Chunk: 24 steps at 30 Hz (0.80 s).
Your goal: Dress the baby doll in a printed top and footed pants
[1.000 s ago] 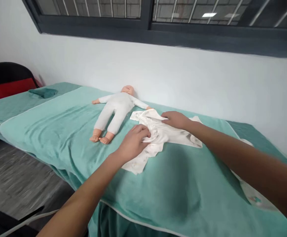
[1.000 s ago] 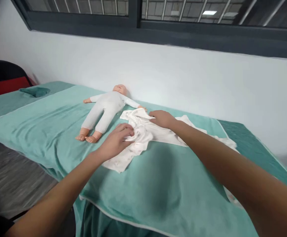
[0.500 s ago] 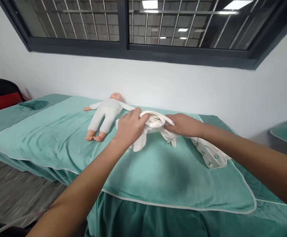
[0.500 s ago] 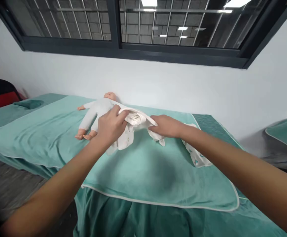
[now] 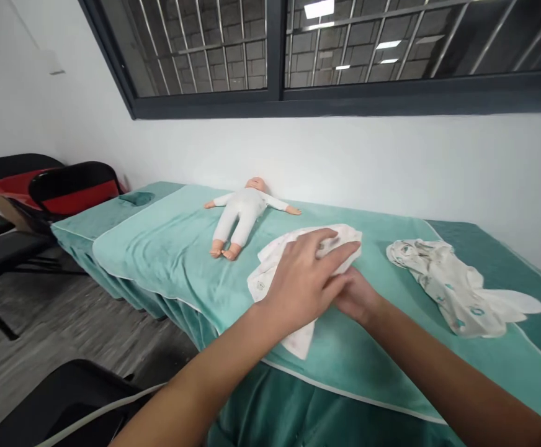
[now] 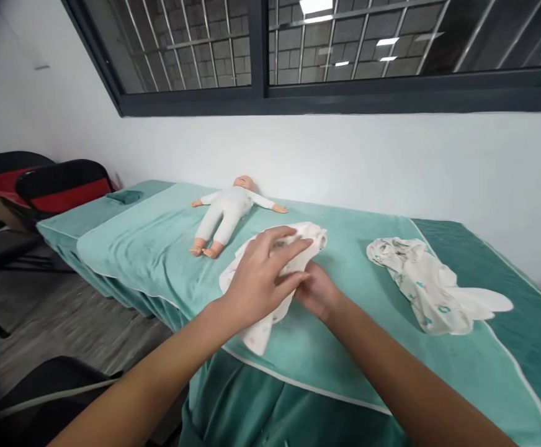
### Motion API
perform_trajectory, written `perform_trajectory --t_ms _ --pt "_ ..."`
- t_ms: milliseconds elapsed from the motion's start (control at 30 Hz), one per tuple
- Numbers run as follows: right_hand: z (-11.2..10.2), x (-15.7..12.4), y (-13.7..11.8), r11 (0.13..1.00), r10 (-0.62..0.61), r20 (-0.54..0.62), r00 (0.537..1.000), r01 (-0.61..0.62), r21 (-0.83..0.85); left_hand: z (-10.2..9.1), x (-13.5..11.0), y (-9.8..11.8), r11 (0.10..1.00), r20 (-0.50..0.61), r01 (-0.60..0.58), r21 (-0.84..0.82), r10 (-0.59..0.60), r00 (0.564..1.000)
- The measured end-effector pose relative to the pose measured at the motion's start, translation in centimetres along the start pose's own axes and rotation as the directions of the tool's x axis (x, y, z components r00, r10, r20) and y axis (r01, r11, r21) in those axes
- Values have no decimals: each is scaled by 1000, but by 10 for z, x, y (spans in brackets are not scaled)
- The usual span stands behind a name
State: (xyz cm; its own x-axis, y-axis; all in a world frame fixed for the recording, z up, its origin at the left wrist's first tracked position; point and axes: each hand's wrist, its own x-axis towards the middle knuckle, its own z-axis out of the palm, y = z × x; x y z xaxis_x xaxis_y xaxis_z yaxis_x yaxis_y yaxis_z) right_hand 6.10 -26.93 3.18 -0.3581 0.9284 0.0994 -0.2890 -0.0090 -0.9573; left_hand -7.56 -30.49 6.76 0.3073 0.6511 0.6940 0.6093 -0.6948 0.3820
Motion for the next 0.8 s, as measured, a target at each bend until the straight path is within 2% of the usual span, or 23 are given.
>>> perform_trajectory --t_ms 67,133,200,267,367,467,533,600,633,700,800 --pt "4 4 -2 994 9 -5 1000 -9 109 -2 -12 -17 986 -19 131 -104 -133 991" --pt "10 8 -4 982 18 -14 1000 -15 191 -1 -26 -37 930 -9 283 -234 -293 956" --pt "20 12 -1 991 41 16 999 -43 130 1 -44 -53 857 6 380 -349 -403 915" --pt "30 17 9 995 100 85 991 -100 -13 2 -64 -66 773 -9 459 -437 -514 858" --pt "32 24 30 967 245 205 948 -221 -129 -1 -99 -87 640 -64 574 -510 -694 717" --pt "13 33 53 926 374 262 890 -341 -164 -15 -147 -120 551 -199 662 -508 -823 532" --pt "-7 39 65 905 423 221 879 -398 -150 -32 -186 -148 524 -367 728 -441 -846 386" --pt "-27 44 73 899 436 164 885 -437 -34 -57 -229 -175 490 -560 800 -347 -792 243" --pt "-35 45 75 894 435 139 889 -445 46 -72 -251 -187 463 -630 834 -301 -753 191" --pt "-45 47 77 875 438 108 893 -451 176 -105 -295 -206 404 -738 895 -188 -659 142" --pt "-46 47 76 856 459 109 882 -472 212 -156 -356 -217 280 -827 959 -32 -546 132"
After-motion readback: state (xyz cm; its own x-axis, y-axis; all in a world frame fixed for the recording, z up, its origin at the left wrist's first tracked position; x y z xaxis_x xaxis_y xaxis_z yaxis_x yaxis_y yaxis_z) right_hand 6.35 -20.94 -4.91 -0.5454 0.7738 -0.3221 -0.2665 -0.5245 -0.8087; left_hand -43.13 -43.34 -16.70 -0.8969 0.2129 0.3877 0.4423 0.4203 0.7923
